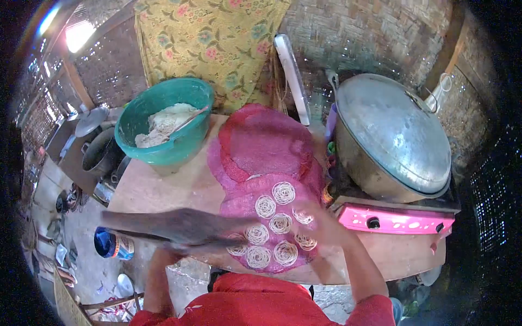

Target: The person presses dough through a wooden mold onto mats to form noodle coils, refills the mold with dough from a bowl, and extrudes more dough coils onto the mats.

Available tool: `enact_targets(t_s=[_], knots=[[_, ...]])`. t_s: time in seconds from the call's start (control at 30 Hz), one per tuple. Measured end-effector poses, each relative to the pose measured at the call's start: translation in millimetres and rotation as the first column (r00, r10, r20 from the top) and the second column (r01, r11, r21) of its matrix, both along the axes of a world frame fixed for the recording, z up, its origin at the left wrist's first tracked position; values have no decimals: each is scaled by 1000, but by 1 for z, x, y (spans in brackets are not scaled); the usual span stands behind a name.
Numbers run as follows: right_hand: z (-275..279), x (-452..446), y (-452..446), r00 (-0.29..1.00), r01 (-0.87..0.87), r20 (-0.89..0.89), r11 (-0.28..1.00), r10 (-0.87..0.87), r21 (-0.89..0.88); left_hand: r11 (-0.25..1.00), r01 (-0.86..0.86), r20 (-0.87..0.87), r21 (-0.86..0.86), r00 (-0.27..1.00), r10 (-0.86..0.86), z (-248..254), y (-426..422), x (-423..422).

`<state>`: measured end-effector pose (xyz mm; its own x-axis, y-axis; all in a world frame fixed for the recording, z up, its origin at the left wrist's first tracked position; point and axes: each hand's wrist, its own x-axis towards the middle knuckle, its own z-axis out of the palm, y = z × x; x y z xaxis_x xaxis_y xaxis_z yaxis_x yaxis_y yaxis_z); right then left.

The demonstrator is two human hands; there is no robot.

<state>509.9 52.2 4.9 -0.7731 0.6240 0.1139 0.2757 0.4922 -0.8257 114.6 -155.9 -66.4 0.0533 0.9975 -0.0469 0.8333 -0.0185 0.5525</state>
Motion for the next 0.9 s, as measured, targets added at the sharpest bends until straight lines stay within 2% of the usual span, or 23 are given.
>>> enact_targets(t_s=[0.07, 0.1, 0.13, 0.17, 0.23, 0.27, 0.3, 0.33, 0.37, 0.4, 0.47, 0.53, 0.57, 0.63, 0.67, 0.7, 0.73, 0.77, 0.8, 0.83, 0.87, 0.9], knots=[[19, -22, -17, 923, -328, 131, 918, 362, -221, 952, 301, 140, -53, 946, -291, -1, 22, 30], [24, -33, -24, 855, -471, 15, 786, 519, -401, 918, 396, 232, -37, 897, -377, 8, 36, 43], [25, -35, -29, 807, -539, -55, 696, 588, -475, 873, 487, 326, -21, 829, -454, 18, 49, 57], [27, -38, -35, 755, -595, -125, 591, 644, -545, 860, 509, 367, -46, 809, -459, 42, 61, 70], [25, -46, -32, 703, -639, -254, 435, 664, -634, 840, 532, 630, -111, 691, -355, 83, 80, 84], [22, -50, -28, 696, -642, -317, 360, 645, -677, 883, 459, 437, 96, 778, -451, 97, 89, 77], [17, -52, -22, 704, -628, -363, 298, 610, -719, 843, 467, 287, 265, 797, -532, 128, 96, 71], [11, -53, -18, 723, -606, -402, 236, 562, -760, 929, 260, 690, 264, 622, -370, 155, 98, 74], [7, -52, -12, 746, -581, -429, 183, 509, -793, 909, 118, 852, 400, 317, -416, 160, 115, 80], [1, -50, -6, 771, -553, -449, 125, 452, -824, 853, -24, 853, 522, -10, -522, 164, 132, 86], [-4, -46, 5, 820, -499, -454, 48, 349, -865, 850, -117, 809, 513, -264, -525, 181, 157, 84], [-2, -36, 17, 867, -441, -429, -9, 252, -897, 884, 3, 800, 467, -429, -421, 164, 185, 77], [-1, -35, 24, 889, -409, -405, -26, 214, -912, 885, -15, 794, 466, -434, -426, 148, 196, 66], [6, -35, 34, 933, -312, -311, -24, 183, -950, 929, 12, 730, 370, -622, -283, 105, 217, 43], [10, -38, 40, 955, -227, -220, 15, 199, -974, 930, 2, 726, 368, -626, -286, 82, 222, 34], [13, -46, 46, 970, -101, -57, 180, 237, -979, 931, -35, 636, 363, -721, -275, 57, 224, 28], [14, -57, 50, 969, -97, -52, 174, 243, -980, 933, -72, 535, 353, -802, -265, 35, 226, 24], [12, -69, 54, 960, 16, 100, 303, 262, -953, 933, -82, 532, 350, -802, -270, 18, 227, 22], [8, -78, 56, 932, 120, 250, 429, 262, -895, 931, -180, 479, 317, -817, -321, 2, 227, 21], [0, -85, 60, 909, 196, 344, 487, 236, -851, 920, -277, 426, 278, -822, -377, -10, 226, 20], [-1, -90, 61, 905, 193, 347, 487, 246, -852, 917, -289, 424, 275, -820, -385, -21, 225, 19], [2, -97, 62, 878, 200, 386, 516, 283, -833, 927, -325, 439, 187, -816, -375, -25, 223, 17]])
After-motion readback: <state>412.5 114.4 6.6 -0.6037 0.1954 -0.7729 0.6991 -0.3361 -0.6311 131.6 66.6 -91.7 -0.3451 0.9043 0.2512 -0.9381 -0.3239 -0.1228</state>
